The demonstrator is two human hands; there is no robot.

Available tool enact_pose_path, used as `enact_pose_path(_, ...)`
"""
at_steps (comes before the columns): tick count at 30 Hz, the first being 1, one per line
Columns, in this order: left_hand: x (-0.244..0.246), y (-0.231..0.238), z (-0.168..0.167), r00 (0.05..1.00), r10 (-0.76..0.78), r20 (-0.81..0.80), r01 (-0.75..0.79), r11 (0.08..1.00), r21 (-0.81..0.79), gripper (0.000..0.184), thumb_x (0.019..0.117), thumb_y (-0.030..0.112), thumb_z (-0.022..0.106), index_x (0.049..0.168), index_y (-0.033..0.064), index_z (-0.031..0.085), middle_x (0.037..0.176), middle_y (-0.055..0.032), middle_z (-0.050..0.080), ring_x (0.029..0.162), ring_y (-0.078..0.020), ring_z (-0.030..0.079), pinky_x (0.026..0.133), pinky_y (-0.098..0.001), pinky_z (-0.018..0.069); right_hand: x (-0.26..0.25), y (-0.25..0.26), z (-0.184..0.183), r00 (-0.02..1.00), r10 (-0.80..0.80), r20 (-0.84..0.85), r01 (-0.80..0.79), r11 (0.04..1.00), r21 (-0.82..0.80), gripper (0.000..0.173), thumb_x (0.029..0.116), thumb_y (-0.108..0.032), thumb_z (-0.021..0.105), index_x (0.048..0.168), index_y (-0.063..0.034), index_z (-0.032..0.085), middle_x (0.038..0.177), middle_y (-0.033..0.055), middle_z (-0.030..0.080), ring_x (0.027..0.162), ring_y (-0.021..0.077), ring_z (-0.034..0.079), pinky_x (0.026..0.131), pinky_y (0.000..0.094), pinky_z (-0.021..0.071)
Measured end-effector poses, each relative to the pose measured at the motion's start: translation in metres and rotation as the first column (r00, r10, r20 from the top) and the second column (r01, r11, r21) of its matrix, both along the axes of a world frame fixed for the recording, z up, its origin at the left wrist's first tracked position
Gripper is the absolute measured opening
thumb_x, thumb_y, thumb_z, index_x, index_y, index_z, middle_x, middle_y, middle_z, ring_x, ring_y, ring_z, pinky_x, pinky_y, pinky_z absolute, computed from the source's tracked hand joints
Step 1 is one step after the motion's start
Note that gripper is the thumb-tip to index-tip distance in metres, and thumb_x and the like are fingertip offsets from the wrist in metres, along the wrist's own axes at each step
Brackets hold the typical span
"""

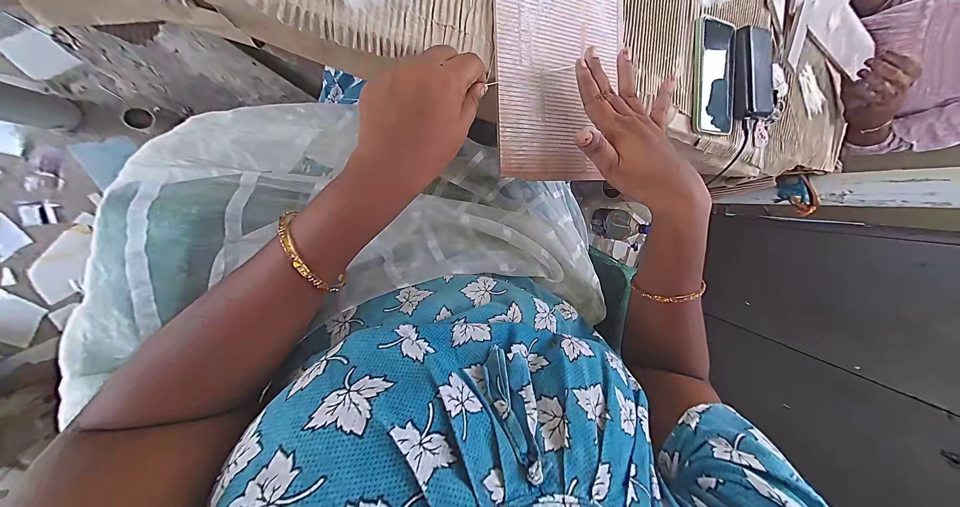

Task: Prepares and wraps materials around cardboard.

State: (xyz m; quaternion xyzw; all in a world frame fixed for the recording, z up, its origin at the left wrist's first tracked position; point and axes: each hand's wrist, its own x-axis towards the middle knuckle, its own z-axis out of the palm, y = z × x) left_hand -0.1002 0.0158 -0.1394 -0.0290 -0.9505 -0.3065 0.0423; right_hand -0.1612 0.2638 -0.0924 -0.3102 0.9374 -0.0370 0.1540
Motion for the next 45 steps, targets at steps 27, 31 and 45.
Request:
enact_pose_path(27,-0.006,-0.001,0.005,0.995,0.016,0.099,-0.014,1.000,-0.023,0.032,0.1110,0.025,0.045,0.111,0.0026,0.068,0.104,-0.0223,0.068,0.096,-0.0439,0.069,0.071,-0.0614,0.0499,-0.017,-0.003,-0.006,0.998,-0.057,-0.035,0.056,0.998,-0.025,0.094,0.0971,-0.077,0.014,0.166,-0.0141,0.012,0.174,0.0030,0.008,0.160,0.0332,0.000,0.110,0.0817,-0.0103)
enact_pose_path(31,-0.012,0.002,0.003,0.997,0.026,0.069,-0.023,0.998,-0.051,0.032,0.1106,0.023,0.045,0.109,0.0013,0.068,0.102,-0.0226,0.069,0.094,-0.0434,0.070,0.071,-0.0605,0.0504,-0.035,-0.018,-0.012,0.998,-0.067,-0.011,0.067,0.998,0.007,0.091,0.0984,-0.075,0.017,0.167,-0.0156,0.011,0.174,0.0015,0.005,0.160,0.0330,-0.003,0.110,0.0816,-0.0101)
enact_pose_path(45,-0.003,0.002,-0.001,0.995,0.012,0.099,-0.009,1.000,-0.026,0.031,0.1105,0.024,0.047,0.114,0.0036,0.070,0.104,-0.0228,0.069,0.098,-0.0443,0.069,0.072,-0.0619,0.0505,0.005,0.010,-0.015,0.998,-0.065,-0.009,0.065,0.998,-0.016,0.093,0.0961,-0.078,0.015,0.166,-0.0167,0.018,0.173,0.0007,0.016,0.160,0.0347,0.002,0.111,0.0805,-0.0099)
